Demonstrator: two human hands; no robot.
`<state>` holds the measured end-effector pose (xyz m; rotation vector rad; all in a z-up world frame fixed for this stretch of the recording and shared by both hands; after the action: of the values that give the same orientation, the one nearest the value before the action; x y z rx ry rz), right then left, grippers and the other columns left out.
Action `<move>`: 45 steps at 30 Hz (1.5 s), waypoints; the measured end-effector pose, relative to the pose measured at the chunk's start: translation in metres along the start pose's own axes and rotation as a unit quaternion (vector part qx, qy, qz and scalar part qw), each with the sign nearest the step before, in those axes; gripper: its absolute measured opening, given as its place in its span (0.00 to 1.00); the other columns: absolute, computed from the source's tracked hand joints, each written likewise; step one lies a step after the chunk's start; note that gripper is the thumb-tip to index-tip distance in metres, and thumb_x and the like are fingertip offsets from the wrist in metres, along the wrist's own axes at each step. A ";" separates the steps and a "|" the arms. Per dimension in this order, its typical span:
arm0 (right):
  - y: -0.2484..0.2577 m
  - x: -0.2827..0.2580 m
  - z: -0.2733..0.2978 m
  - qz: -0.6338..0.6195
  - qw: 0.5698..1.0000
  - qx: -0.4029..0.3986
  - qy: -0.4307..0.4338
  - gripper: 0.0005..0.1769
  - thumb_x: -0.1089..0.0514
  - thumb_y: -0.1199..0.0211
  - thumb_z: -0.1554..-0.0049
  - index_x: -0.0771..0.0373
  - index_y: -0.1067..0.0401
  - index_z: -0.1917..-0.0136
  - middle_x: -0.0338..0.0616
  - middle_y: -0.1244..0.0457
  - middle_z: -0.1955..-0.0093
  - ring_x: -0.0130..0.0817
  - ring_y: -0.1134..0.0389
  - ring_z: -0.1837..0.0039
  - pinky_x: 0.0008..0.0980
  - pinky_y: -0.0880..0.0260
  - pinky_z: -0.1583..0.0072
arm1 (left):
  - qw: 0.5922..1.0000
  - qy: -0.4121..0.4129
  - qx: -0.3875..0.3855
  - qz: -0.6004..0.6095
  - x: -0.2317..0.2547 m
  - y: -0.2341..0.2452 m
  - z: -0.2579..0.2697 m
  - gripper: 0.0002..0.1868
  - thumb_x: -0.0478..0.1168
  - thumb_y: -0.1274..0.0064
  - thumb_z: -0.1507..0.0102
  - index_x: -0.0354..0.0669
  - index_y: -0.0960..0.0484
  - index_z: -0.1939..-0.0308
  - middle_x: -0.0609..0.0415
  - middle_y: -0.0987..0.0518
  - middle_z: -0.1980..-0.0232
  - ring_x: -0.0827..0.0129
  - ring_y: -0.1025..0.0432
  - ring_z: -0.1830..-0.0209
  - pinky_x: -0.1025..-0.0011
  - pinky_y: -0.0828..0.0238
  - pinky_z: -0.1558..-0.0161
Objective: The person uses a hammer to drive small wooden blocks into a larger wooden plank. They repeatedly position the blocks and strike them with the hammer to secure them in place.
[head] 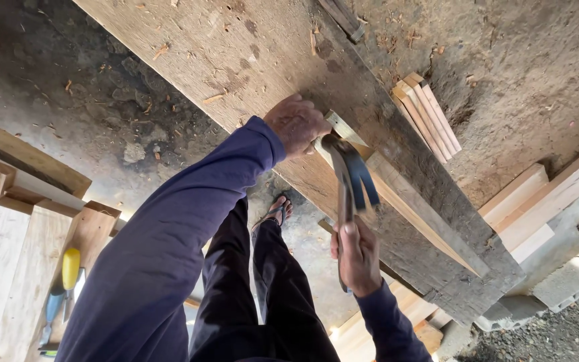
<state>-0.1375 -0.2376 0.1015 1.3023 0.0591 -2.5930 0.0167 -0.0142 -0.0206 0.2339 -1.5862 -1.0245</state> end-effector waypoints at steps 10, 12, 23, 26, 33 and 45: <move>-0.008 -0.005 0.005 0.120 0.993 0.013 -0.016 0.28 0.38 0.55 0.32 0.61 0.34 0.60 0.38 0.42 0.73 0.28 0.43 0.72 0.29 0.40 0.67 | 0.998 0.016 -0.053 -0.015 -0.012 -0.019 -0.007 0.13 0.44 0.35 0.46 0.66 0.15 0.58 0.64 0.19 0.66 0.67 0.27 0.56 0.56 0.40 0.34; -0.010 -0.021 0.017 0.050 0.997 0.002 0.057 0.26 0.38 0.51 0.33 0.64 0.31 0.56 0.42 0.40 0.69 0.31 0.41 0.69 0.30 0.38 0.65 | 0.999 -0.018 0.015 -0.039 -0.019 -0.029 -0.008 0.13 0.47 0.34 0.53 0.65 0.14 0.64 0.64 0.19 0.64 0.63 0.26 0.55 0.53 0.43 0.38; -0.013 -0.004 0.017 -0.043 0.998 0.035 0.033 0.27 0.36 0.47 0.35 0.65 0.33 0.52 0.43 0.40 0.67 0.30 0.40 0.66 0.32 0.37 0.63 | 0.985 0.096 -0.095 0.108 0.003 0.006 0.000 0.05 0.48 0.44 0.37 0.70 0.14 0.63 0.71 0.21 0.71 0.78 0.26 0.52 0.60 0.56 0.23; -0.001 0.035 0.013 -0.074 0.991 0.044 0.104 0.27 0.36 0.43 0.36 0.65 0.35 0.52 0.44 0.41 0.65 0.31 0.39 0.64 0.32 0.36 0.62 | 0.991 0.069 -0.102 0.051 0.009 0.016 0.001 0.07 0.46 0.42 0.40 0.71 0.14 0.60 0.69 0.22 0.70 0.75 0.26 0.53 0.60 0.54 0.24; -0.009 0.004 0.012 -0.047 0.998 0.019 0.025 0.22 0.40 0.46 0.33 0.62 0.34 0.53 0.42 0.42 0.66 0.30 0.40 0.65 0.30 0.38 0.62 | 0.997 0.004 0.031 0.066 -0.025 -0.047 -0.003 0.08 0.45 0.38 0.45 0.66 0.14 0.63 0.67 0.21 0.70 0.68 0.25 0.55 0.55 0.49 0.30; -0.014 0.010 0.027 -0.123 0.988 0.017 0.094 0.28 0.34 0.42 0.36 0.63 0.34 0.49 0.42 0.41 0.64 0.31 0.38 0.61 0.34 0.37 0.58 | 0.863 0.225 -0.092 0.443 -0.012 -0.022 -0.003 0.17 0.51 0.47 0.34 0.63 0.17 0.79 0.68 0.25 0.79 0.75 0.27 0.68 0.66 0.38 0.39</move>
<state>-0.1676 -0.2298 0.1089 1.6449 0.2232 -2.6686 0.0150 -0.0211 -0.0453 -0.3550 -0.9649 -0.3383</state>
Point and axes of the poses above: each hand's wrist, its own z-axis away from the middle knuckle, its own y-axis out of the back of the hand, x = y × z, the point moved 2 cm from there along -z, towards the middle knuckle
